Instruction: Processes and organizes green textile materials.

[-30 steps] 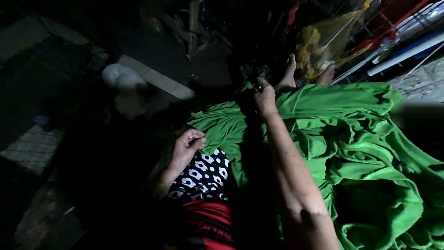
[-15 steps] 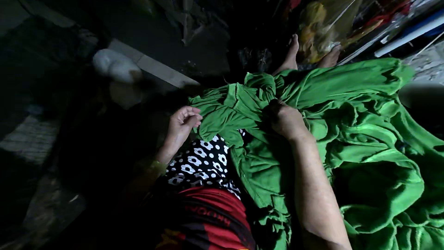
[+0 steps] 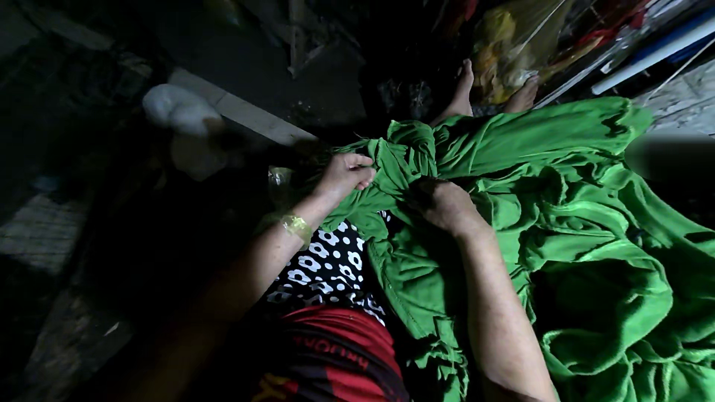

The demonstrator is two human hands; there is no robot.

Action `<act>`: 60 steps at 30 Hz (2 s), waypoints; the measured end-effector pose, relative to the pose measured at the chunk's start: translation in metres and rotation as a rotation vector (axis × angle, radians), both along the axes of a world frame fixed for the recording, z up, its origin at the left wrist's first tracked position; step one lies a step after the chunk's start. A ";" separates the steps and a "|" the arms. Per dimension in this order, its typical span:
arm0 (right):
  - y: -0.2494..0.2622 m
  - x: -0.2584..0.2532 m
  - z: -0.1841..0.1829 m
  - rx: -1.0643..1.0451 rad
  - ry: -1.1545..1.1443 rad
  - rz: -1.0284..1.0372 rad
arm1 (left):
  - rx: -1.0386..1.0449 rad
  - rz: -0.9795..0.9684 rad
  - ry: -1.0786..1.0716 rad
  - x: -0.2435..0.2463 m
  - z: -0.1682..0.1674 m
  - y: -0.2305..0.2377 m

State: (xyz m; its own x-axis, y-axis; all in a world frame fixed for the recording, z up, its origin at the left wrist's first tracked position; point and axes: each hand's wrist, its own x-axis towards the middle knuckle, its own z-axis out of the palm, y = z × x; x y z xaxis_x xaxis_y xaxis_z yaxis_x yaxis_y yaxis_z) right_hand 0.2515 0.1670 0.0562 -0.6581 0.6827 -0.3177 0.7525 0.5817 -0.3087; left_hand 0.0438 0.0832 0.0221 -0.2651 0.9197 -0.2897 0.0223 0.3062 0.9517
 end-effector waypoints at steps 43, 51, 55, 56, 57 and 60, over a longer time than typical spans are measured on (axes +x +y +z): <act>-0.034 -0.054 -0.042 -0.269 0.778 -0.476 | 0.312 0.025 0.673 0.023 -0.029 -0.031; -0.025 -0.043 -0.039 -0.331 0.684 -0.364 | 0.074 0.015 0.512 0.010 -0.027 -0.041; -0.022 -0.031 -0.032 -0.208 0.537 -0.146 | -0.051 0.016 0.309 0.007 -0.017 -0.045; -0.024 -0.028 -0.028 -0.134 0.499 -0.085 | -0.052 0.018 0.288 0.007 -0.016 -0.045; -0.026 -0.026 -0.026 -0.040 0.472 -0.018 | -0.042 0.026 0.279 0.007 -0.015 -0.046; -0.033 -0.025 -0.029 0.214 0.405 0.133 | -0.007 0.062 0.261 0.010 -0.015 -0.048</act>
State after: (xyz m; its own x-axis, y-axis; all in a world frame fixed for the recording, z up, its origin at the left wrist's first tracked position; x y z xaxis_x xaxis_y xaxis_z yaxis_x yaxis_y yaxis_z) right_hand 0.2264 0.1345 0.0271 -0.7860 0.6063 0.1209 0.5113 0.7475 -0.4241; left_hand 0.0541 0.0353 0.0076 -0.3877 0.8974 -0.2106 0.2479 0.3215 0.9139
